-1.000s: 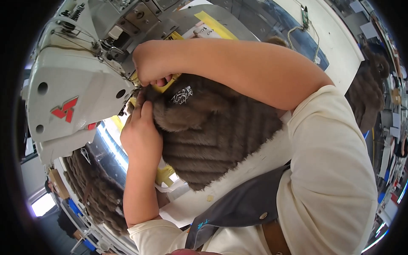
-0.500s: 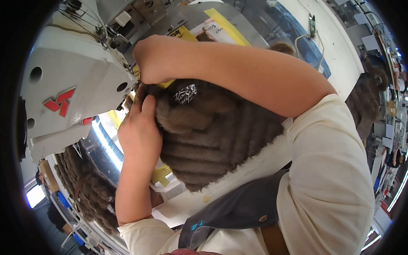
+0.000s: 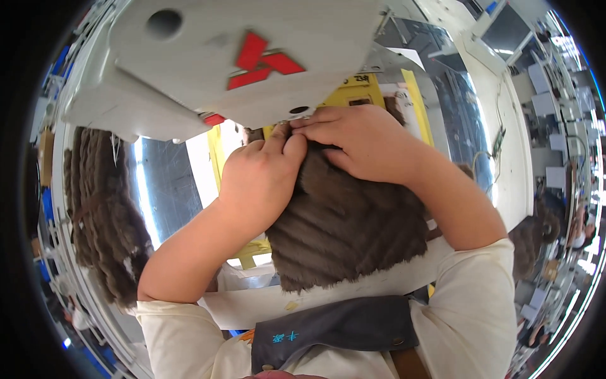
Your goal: Sewing fur fabric panels together using an industrial sewing machine.
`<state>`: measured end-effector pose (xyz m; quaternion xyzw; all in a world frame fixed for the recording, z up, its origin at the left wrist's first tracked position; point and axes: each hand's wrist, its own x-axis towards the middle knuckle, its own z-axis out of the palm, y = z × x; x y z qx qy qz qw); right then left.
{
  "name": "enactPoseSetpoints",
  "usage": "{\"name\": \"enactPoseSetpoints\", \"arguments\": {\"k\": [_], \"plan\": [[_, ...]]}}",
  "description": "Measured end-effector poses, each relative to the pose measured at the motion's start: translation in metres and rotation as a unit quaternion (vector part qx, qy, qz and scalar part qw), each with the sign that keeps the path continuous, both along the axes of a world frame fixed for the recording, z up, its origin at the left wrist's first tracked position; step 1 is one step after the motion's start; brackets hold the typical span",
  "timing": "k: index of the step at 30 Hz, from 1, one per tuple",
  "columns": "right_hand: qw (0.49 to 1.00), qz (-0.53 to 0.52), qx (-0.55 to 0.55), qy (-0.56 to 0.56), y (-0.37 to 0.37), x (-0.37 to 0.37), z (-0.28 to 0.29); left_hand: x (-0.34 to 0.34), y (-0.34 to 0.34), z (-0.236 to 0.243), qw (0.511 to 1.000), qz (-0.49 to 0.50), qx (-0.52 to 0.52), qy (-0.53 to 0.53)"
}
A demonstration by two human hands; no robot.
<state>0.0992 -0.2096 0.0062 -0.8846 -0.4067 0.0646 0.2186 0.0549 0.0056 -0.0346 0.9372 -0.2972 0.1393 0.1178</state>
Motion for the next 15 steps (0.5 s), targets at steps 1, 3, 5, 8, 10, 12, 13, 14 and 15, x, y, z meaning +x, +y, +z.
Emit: {"name": "enactPoseSetpoints", "arguments": {"k": [1, 3, 5, 8, 10, 12, 13, 14, 15], "plan": [[1.0, 0.011, -0.004, 0.001, 0.003, -0.002, -0.002, 0.0, 0.001, -0.001, 1.0, 0.011, -0.004, 0.001], [0.997, -0.033, -0.024, -0.066, 0.006, -0.005, -0.007, -0.001, 0.001, -0.001, 1.0, 0.007, -0.006, -0.018], [0.996, -0.034, -0.036, -0.078, 0.011, -0.011, -0.006, -0.003, 0.002, -0.003, 1.0, 0.011, -0.001, -0.017], [0.992, -0.041, -0.049, -0.11, 0.015, -0.011, -0.006, -0.001, 0.001, -0.003, 1.0, 0.013, 0.015, -0.019], [0.99, -0.047, -0.051, -0.125, 0.017, -0.013, -0.006, -0.001, 0.002, -0.001, 1.0, 0.009, 0.024, -0.016], [0.987, -0.053, -0.069, -0.133, 0.017, -0.01, -0.005, 0.0, 0.002, 0.0, 0.999, 0.015, 0.023, -0.039], [0.988, -0.055, -0.07, -0.129, 0.017, -0.009, -0.005, 0.0, 0.002, 0.0, 0.999, 0.011, 0.022, -0.035], [0.987, -0.051, -0.062, -0.136, 0.018, -0.008, -0.006, 0.001, 0.003, 0.0, 0.998, 0.012, 0.023, -0.058], [0.987, -0.047, -0.053, -0.145, 0.018, -0.006, -0.007, 0.002, 0.004, 0.0, 0.996, 0.012, 0.025, -0.083]]}}
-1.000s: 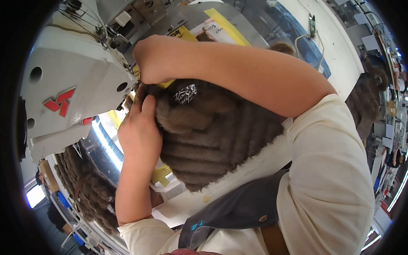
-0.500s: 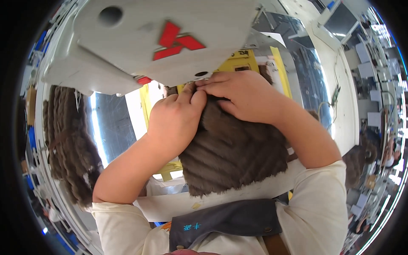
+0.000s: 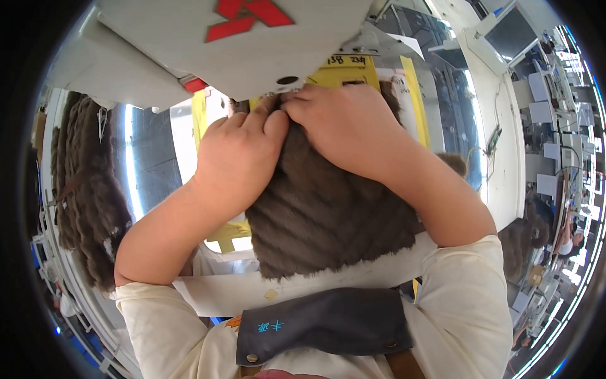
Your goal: Sewing fur fabric panels together using an industrial sewing machine.
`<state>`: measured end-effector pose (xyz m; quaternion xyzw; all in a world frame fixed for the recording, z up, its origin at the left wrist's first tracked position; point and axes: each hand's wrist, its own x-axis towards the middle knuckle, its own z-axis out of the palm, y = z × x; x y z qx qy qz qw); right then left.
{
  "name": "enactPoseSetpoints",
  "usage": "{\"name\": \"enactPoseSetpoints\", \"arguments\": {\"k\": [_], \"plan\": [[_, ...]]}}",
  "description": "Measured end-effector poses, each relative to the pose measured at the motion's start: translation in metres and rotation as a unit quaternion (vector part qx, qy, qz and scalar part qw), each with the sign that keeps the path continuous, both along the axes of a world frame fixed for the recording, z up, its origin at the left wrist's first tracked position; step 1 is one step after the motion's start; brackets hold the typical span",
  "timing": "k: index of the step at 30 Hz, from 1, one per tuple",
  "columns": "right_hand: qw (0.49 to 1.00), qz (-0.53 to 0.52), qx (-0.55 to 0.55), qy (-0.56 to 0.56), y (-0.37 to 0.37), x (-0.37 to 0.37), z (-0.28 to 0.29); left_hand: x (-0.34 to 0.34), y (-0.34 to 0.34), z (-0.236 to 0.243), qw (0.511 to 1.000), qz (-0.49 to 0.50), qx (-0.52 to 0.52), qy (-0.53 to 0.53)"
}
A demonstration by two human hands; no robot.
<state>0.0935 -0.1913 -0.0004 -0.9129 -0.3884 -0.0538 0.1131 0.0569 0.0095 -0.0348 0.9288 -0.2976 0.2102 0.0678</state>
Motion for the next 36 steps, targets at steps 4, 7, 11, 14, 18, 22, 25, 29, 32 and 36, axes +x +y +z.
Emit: {"name": "enactPoseSetpoints", "arguments": {"k": [4, 7, 11, 14, 18, 22, 25, 29, 32, 36], "plan": [[0.999, 0.008, 0.035, -0.004, 0.001, 0.0, -0.007, -0.003, 0.001, 0.001, 0.999, 0.007, 0.037, -0.009], [0.999, -0.006, 0.014, 0.028, 0.0, -0.003, -0.003, -0.005, 0.0, 0.004, 0.999, 0.004, 0.042, 0.014], [0.999, -0.009, 0.002, 0.04, -0.001, -0.003, 0.001, -0.003, -0.002, 0.006, 0.999, -0.001, 0.026, 0.041], [0.999, -0.014, -0.014, 0.038, 0.001, -0.002, 0.003, -0.003, -0.001, 0.006, 0.999, 0.001, 0.019, 0.048], [0.999, -0.015, -0.008, 0.043, 0.003, -0.003, 0.005, -0.002, 0.001, 0.008, 0.998, -0.001, 0.021, 0.064], [0.999, -0.019, -0.007, 0.036, 0.003, -0.002, 0.006, -0.003, 0.002, 0.007, 0.997, -0.005, 0.014, 0.08], [0.999, -0.022, -0.002, 0.041, 0.003, -0.003, 0.004, -0.001, 0.004, 0.001, 0.998, -0.019, -0.004, 0.052], [0.999, -0.024, 0.023, 0.026, 0.002, -0.002, 0.001, 0.001, 0.005, -0.006, 0.998, -0.045, -0.04, 0.001], [0.999, -0.026, 0.028, 0.032, 0.002, -0.003, 0.001, -0.001, 0.007, -0.006, 0.998, -0.05, -0.04, 0.011], [0.998, -0.024, 0.023, 0.047, 0.001, -0.002, 0.004, -0.009, 0.008, 0.0, 0.998, -0.043, -0.027, 0.031]]}}
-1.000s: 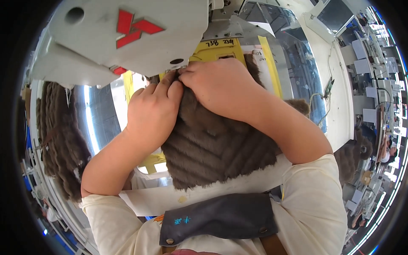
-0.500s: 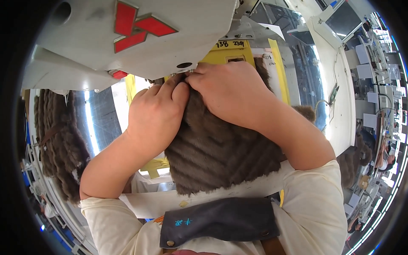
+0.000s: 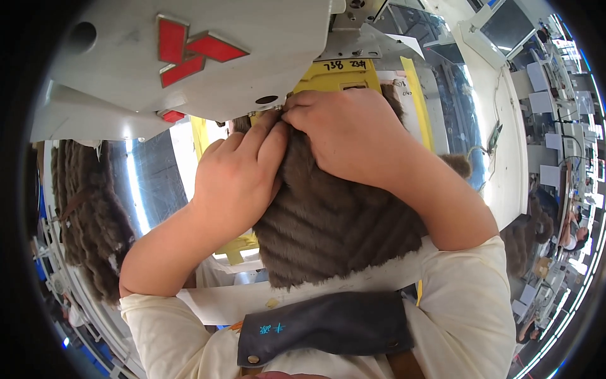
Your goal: Sewing fur fabric panels together using an industrial sewing machine.
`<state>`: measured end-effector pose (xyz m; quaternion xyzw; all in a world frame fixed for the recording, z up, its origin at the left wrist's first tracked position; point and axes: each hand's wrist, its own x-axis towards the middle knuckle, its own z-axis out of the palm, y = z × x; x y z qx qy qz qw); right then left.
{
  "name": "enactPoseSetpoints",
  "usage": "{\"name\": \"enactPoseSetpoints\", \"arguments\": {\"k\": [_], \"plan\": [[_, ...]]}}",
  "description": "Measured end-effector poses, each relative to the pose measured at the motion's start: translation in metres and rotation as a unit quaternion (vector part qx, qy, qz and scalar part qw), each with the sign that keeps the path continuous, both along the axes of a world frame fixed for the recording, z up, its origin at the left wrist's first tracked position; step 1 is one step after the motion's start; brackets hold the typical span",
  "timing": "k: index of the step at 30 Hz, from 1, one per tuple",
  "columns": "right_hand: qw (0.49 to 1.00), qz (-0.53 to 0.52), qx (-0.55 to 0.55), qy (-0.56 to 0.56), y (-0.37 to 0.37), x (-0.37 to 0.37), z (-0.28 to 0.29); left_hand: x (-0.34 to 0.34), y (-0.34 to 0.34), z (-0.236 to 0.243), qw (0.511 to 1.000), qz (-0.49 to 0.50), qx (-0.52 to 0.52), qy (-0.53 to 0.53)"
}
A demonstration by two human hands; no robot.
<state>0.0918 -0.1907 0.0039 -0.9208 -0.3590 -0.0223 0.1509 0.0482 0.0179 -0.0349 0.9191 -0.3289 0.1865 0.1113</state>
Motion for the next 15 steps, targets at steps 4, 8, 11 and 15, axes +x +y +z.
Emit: {"name": "enactPoseSetpoints", "arguments": {"k": [4, 8, 11, 15], "plan": [[1.0, 0.012, 0.007, 0.016, -0.008, 0.004, -0.002, -0.007, -0.001, 0.003, 0.999, -0.037, 0.016, -0.011], [1.0, 0.003, -0.001, 0.026, -0.011, 0.009, -0.001, -0.012, -0.002, 0.014, 0.996, -0.061, 0.023, 0.066], [0.999, -0.001, 0.022, 0.031, -0.013, 0.015, -0.01, -0.013, -0.002, 0.015, 0.991, -0.057, 0.042, 0.113], [0.999, 0.002, 0.032, 0.034, -0.013, 0.016, -0.013, -0.018, -0.002, 0.028, 0.987, -0.053, 0.071, 0.134]]}}
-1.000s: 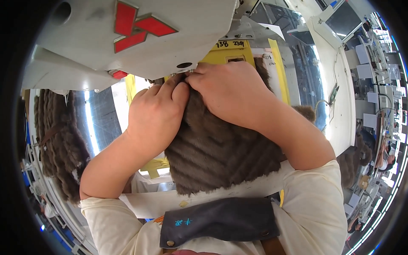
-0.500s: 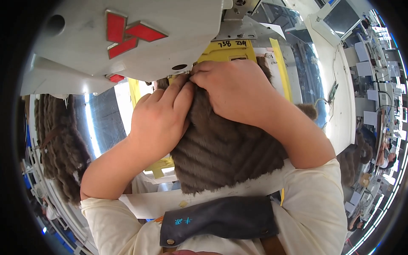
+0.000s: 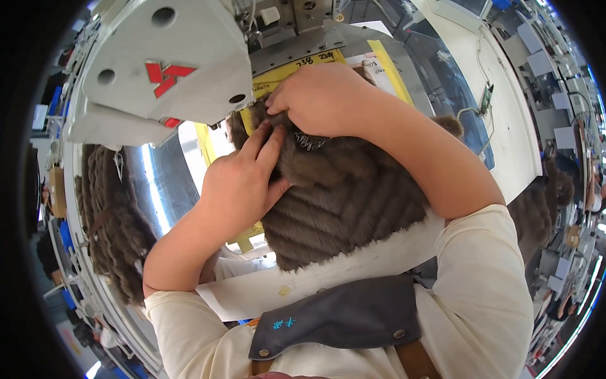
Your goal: Sewing fur fabric panels together using an industrial sewing machine.
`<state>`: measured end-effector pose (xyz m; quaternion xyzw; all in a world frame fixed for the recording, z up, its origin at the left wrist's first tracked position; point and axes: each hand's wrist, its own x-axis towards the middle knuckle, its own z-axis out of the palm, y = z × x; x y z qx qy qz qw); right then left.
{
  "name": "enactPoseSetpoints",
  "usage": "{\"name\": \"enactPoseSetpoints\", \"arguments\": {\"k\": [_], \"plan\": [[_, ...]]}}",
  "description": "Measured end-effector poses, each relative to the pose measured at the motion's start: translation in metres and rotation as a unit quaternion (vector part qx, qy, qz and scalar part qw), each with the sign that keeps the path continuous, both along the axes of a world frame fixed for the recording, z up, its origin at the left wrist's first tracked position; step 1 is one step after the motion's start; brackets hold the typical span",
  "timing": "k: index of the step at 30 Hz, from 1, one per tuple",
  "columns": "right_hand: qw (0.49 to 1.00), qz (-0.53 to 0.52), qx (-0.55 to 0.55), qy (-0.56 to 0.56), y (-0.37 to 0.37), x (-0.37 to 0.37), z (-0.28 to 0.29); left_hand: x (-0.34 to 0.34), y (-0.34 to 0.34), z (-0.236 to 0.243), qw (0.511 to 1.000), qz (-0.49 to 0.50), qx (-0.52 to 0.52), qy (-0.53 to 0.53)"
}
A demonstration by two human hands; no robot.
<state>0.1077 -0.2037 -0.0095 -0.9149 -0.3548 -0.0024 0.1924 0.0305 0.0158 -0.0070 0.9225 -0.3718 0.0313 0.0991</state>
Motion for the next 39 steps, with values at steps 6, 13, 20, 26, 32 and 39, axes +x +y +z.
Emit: {"name": "enactPoseSetpoints", "arguments": {"k": [6, 13, 20, 26, 32, 39], "plan": [[1.0, -0.005, -0.008, 0.018, 0.0, 0.005, -0.001, 0.001, -0.001, 0.008, 0.997, 0.014, 0.031, 0.068], [0.999, -0.012, 0.009, 0.04, 0.0, 0.002, 0.003, 0.001, -0.002, 0.01, 0.995, 0.02, 0.049, 0.084], [0.998, -0.011, 0.032, 0.044, 0.001, 0.015, -0.002, 0.006, -0.002, 0.011, 0.994, 0.03, 0.052, 0.089], [0.997, -0.021, 0.066, 0.033, 0.0, 0.022, -0.009, 0.011, -0.002, 0.01, 0.995, 0.034, 0.03, 0.092], [0.996, -0.043, 0.054, 0.049, 0.004, 0.035, -0.003, 0.017, 0.001, 0.008, 0.995, 0.04, 0.007, 0.087], [0.995, -0.055, 0.031, 0.073, 0.013, 0.041, 0.005, 0.017, 0.003, 0.017, 0.993, 0.053, 0.039, 0.095]]}}
